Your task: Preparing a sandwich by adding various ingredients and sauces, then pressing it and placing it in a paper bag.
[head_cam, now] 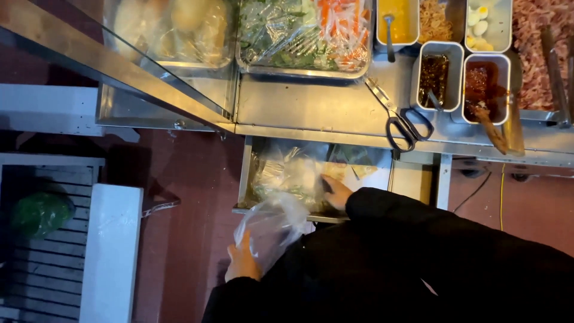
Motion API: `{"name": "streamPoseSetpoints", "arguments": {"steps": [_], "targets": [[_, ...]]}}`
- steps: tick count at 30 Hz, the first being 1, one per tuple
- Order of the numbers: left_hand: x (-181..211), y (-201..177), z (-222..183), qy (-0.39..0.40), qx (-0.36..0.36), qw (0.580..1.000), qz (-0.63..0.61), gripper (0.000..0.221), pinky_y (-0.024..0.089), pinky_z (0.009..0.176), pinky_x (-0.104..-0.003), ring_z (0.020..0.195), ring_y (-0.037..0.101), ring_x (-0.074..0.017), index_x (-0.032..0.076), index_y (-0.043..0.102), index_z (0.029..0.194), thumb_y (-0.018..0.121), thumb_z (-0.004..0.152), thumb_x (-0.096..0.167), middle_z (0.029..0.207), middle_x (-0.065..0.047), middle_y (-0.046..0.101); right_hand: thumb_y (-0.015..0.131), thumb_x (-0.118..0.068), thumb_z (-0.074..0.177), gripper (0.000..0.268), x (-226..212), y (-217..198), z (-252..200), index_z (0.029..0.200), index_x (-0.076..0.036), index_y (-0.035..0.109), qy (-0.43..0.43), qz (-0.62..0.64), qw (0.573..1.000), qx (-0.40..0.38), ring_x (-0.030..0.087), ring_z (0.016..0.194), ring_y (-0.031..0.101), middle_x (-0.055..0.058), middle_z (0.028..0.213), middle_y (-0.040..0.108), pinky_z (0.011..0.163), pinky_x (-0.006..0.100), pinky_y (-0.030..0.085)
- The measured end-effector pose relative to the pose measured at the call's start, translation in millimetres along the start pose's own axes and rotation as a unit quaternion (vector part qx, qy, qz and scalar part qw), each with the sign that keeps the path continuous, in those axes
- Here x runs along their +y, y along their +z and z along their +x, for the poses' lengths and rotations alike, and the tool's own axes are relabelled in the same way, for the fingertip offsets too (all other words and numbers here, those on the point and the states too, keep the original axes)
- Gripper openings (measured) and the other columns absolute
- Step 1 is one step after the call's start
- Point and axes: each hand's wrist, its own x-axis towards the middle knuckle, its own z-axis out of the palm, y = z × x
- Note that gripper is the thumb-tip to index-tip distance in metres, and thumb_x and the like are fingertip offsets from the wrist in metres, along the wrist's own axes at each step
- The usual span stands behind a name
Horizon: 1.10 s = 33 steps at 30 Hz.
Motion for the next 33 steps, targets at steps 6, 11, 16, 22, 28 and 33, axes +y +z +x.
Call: {"name": "streamPoseSetpoints", "arguments": {"steps": [6, 11, 16, 22, 28, 33], "targets": [[-2.9, -1.2, -9.0, 0.023, 0.029, 0.999, 0.018, 0.079, 0.055, 0.106, -0.055, 0.114, 0.069, -0.0382, 0.048, 0.019, 0.165, 0.046, 0.101, 0.010, 0.144, -0.009, 0.039, 0.071, -0.018, 0.092, 0.088, -52.0, -24.3, -40.6, 0.165, -0.003, 0.024, -0.060, -0.109, 0.991, 0.049, 0.043, 0.146, 0.045, 0.028, 0.161, 0.041, 0.123, 0.047, 0.035], [-0.5, -4.6, -12.2, 0.044, 0.063, 0.997, 0.011, 0.082, 0.056, 0.102, -0.055, 0.110, 0.070, -0.0399, 0.049, 0.015, 0.167, 0.046, 0.100, 0.011, 0.141, -0.008, 0.042, 0.072, -0.019, 0.089, 0.087, 2.3, -51.9, -29.4, 0.164, -0.003, 0.029, -0.088, -0.170, 0.977, 0.095, 0.043, 0.150, 0.041, 0.026, 0.165, 0.037, 0.126, 0.048, 0.030], [19.2, -26.0, -32.5, 0.101, 0.098, 0.990, 0.010, 0.082, 0.060, 0.096, -0.053, 0.103, 0.072, -0.0389, 0.045, 0.020, 0.164, 0.054, 0.098, 0.011, 0.142, -0.005, 0.040, 0.069, -0.027, 0.093, 0.080, 41.4, -85.8, -25.1, 0.160, 0.000, 0.037, -0.063, -0.196, 0.969, 0.136, 0.044, 0.140, 0.050, 0.027, 0.156, 0.049, 0.120, 0.052, 0.038], [53.7, -45.0, -41.4, 0.149, 0.105, 0.982, 0.039, 0.072, 0.059, 0.093, -0.052, 0.103, 0.072, -0.0379, 0.039, 0.029, 0.160, 0.052, 0.100, 0.008, 0.163, -0.005, 0.025, 0.050, -0.033, 0.102, 0.048, -29.3, -94.2, -80.7, 0.147, -0.018, 0.063, 0.038, -0.104, 0.981, 0.159, 0.033, 0.133, 0.063, 0.009, 0.146, 0.066, 0.113, 0.044, 0.047], [93.3, -36.8, -21.9, 0.243, 0.133, 0.947, 0.161, 0.069, 0.059, 0.077, -0.051, 0.085, 0.074, -0.0411, 0.034, 0.035, 0.155, 0.060, 0.096, 0.009, 0.168, -0.009, 0.015, 0.055, -0.016, 0.100, 0.022, -188.1, -80.1, -196.9, 0.115, -0.009, 0.068, -0.294, 0.050, 0.836, 0.460, 0.031, 0.126, 0.057, 0.017, 0.138, 0.057, 0.114, 0.043, 0.043], [141.3, -7.0, -3.0, 0.410, 0.114, 0.872, 0.244, 0.079, 0.057, 0.103, -0.056, 0.122, 0.067, -0.0428, 0.029, 0.030, 0.161, 0.069, 0.095, 0.008, 0.168, -0.014, 0.017, 0.084, -0.028, 0.078, 0.030, -159.1, -52.6, -181.2, 0.107, -0.031, 0.077, -0.166, -0.273, 0.869, 0.378, 0.054, 0.140, 0.042, 0.019, 0.157, 0.045, 0.118, 0.060, 0.038]]}}
